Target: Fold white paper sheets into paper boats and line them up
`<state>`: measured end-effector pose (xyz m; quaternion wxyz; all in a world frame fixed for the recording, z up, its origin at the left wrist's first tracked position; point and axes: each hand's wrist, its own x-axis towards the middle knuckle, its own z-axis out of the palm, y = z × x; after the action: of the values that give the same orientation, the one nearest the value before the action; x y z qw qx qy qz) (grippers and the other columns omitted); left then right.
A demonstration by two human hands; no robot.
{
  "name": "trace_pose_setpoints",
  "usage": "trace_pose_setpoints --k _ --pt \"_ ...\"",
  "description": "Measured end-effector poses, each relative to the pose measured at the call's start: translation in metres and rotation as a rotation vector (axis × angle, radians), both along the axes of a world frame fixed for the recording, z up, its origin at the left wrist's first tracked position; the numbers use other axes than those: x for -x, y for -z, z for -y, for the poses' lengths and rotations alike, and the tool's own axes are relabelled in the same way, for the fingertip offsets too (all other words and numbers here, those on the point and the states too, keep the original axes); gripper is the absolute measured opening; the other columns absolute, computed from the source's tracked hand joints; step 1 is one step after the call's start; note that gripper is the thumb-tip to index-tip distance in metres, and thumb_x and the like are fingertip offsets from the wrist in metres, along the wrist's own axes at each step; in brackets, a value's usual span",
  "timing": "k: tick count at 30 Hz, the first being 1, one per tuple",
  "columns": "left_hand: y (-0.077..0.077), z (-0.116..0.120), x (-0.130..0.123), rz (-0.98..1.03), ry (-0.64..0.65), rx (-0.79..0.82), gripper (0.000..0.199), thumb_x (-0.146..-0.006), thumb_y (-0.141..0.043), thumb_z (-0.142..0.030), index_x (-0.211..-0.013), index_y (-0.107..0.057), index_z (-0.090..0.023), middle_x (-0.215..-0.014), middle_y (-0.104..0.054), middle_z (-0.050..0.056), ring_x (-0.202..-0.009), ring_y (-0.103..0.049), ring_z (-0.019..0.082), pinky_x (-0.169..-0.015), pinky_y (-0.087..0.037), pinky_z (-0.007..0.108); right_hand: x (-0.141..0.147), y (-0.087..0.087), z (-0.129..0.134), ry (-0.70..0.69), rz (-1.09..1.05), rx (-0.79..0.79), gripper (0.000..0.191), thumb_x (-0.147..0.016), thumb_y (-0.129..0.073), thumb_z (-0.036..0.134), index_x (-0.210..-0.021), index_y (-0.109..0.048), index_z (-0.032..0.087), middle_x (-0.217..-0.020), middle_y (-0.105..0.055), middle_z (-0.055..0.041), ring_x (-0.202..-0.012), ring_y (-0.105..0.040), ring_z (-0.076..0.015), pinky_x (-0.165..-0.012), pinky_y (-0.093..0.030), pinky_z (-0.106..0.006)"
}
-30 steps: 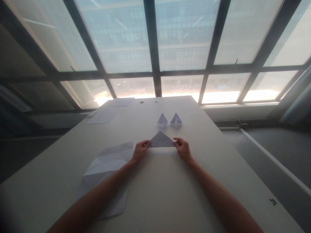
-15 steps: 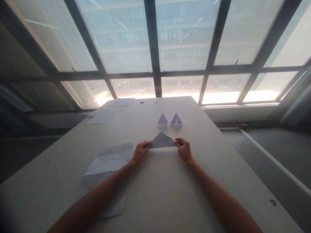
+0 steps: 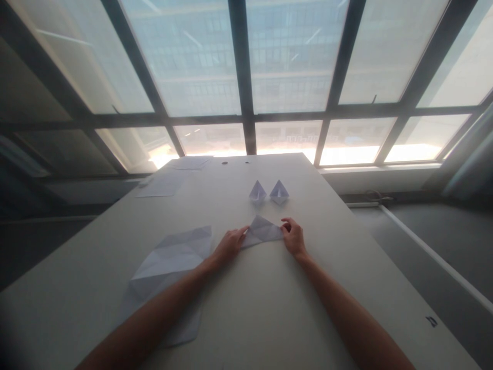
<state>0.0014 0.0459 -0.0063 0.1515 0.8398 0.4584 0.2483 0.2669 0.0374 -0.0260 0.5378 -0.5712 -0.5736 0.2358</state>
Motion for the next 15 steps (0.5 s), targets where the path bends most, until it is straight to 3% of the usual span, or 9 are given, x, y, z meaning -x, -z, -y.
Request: trace_pose_setpoints --k 4,9,12,15 --pt "-0.007 0.005 0.001 -0.178 0.042 -0.062 0.046 -0.099 -0.038 -0.021 -0.144 -0.046 -0.016 -0.102 -0.072 0.013 -0.093 -0.066 0.024 -0.090 -0.042 0.036 0.000 0.002 0.001 -0.001 0.118 0.022 0.025 -0.079 -0.054 0.029 -0.096 -0.068 0.018 -0.078 -0.072 -0.0052 -0.073 -0.067 -0.0209 -0.074 -0.050 -0.033" --pt "-0.014 0.009 0.001 -0.248 0.056 -0.099 0.042 -0.097 -0.045 -0.023 -0.138 -0.053 -0.023 -0.104 -0.069 0.010 -0.099 -0.062 0.025 -0.095 -0.039 0.039 -0.001 -0.001 0.003 0.018 0.365 0.036 0.019 -0.081 -0.054 0.020 -0.092 -0.070 0.018 -0.085 -0.071 -0.0069 -0.083 -0.065 -0.0218 -0.080 -0.048 -0.034" --pt "-0.015 0.010 0.001 -0.238 0.070 -0.136 0.041 -0.095 -0.048 -0.020 -0.134 -0.057 -0.026 -0.118 -0.065 0.010 -0.111 -0.057 0.026 -0.100 -0.038 0.042 -0.001 -0.007 0.007 0.047 0.534 0.005 0.017 -0.083 -0.055 0.017 -0.091 -0.070 0.018 -0.091 -0.068 -0.0084 -0.093 -0.062 -0.0231 -0.085 -0.046 -0.033" --pt "-0.014 0.008 0.000 -0.204 0.236 -0.135 0.046 -0.093 -0.044 -0.011 -0.132 -0.059 -0.029 -0.141 -0.054 0.005 -0.133 -0.044 0.024 -0.112 -0.031 0.043 0.005 -0.015 0.015 0.036 0.659 0.062 0.018 -0.089 -0.051 0.016 -0.090 -0.069 0.019 -0.092 -0.066 -0.0084 -0.088 -0.061 -0.0215 -0.080 -0.045 -0.030"
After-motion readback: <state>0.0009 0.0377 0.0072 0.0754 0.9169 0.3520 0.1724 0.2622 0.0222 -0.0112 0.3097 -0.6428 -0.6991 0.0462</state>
